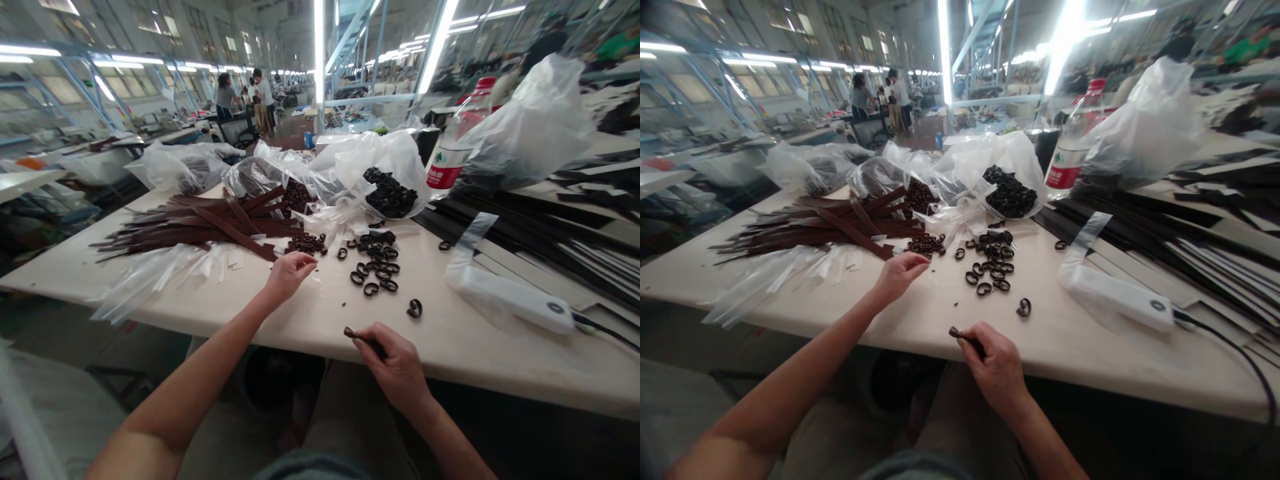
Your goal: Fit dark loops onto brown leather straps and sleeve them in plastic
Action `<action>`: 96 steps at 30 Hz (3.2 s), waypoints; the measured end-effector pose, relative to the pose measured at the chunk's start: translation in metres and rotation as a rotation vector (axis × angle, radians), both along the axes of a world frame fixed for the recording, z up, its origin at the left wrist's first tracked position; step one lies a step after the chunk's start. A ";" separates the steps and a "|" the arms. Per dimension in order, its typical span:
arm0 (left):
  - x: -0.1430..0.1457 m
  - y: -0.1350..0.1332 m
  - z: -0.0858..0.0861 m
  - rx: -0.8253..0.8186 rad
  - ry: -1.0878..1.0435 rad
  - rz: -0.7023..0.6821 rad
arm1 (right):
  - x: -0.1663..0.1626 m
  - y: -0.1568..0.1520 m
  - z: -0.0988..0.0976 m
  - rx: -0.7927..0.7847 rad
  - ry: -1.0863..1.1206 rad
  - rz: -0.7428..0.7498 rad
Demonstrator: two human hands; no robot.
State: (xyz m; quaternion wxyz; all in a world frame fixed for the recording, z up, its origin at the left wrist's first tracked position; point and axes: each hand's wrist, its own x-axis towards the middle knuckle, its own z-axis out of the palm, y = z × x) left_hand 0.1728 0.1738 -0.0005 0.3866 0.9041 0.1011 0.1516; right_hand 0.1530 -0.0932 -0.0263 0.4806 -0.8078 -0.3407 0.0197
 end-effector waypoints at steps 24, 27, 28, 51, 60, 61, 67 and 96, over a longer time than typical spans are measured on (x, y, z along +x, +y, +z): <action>0.036 0.008 0.012 -0.085 0.076 0.107 | 0.003 0.000 0.006 0.050 0.167 -0.031; -0.007 0.001 0.016 -0.434 0.070 0.078 | 0.003 0.003 0.018 0.092 0.168 -0.052; -0.024 -0.005 0.017 -0.617 0.068 0.077 | 0.001 0.006 0.024 0.107 0.145 -0.057; -0.167 -0.061 0.010 -1.086 -0.051 0.072 | -0.052 0.060 0.047 0.195 0.152 0.257; -0.198 -0.046 0.019 -0.683 -0.060 0.092 | -0.057 0.061 0.036 0.032 0.202 0.471; -0.201 -0.044 0.018 -0.678 -0.058 0.105 | -0.057 0.060 0.036 -0.022 0.150 0.485; -0.207 -0.036 0.017 -0.760 0.015 0.161 | -0.061 0.061 0.028 -0.315 -0.135 0.492; -0.206 -0.046 -0.012 -0.946 0.072 0.056 | -0.067 0.063 0.017 -0.541 0.004 0.631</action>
